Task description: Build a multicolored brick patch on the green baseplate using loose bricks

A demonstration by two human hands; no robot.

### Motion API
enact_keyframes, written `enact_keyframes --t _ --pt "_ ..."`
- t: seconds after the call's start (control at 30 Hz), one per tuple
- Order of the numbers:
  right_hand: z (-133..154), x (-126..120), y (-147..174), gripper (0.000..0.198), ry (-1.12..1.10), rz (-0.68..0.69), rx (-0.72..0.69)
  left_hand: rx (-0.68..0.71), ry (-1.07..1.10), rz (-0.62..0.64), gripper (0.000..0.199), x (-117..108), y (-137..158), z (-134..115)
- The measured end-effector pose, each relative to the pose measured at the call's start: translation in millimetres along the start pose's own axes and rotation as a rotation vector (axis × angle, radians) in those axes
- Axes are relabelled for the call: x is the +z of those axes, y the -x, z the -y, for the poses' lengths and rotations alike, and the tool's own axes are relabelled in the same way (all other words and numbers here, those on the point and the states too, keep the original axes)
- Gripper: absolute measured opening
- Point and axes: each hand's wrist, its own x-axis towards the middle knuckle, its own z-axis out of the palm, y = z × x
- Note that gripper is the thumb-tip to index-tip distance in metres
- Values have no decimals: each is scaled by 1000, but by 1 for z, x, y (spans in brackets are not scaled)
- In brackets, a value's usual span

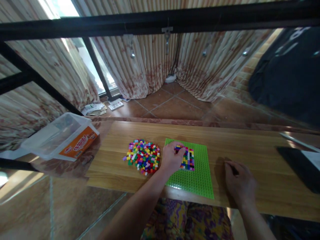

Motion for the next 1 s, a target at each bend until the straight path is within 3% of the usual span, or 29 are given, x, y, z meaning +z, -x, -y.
enact_keyframes --t 0.2,0.4,0.53,0.73,0.87,1.0 --pt "0 -1 1 32 15 -18 -27 56 -50 -133 16 -4 8 -6" --pt "2 0 1 34 35 -26 5 172 -304 -268 24 -59 13 5" --pt "3 0 0 33 32 -12 21 157 -644 -199 20 -89 5 18" --pt "4 -1 0 32 5 5 15 179 -879 -53 21 -90 -1 20" --pt "5 -1 1 33 5 -16 21 172 -886 -56 23 -92 0 14" --pt "4 0 1 33 6 -6 39 135 -618 -143 24 -96 5 15"
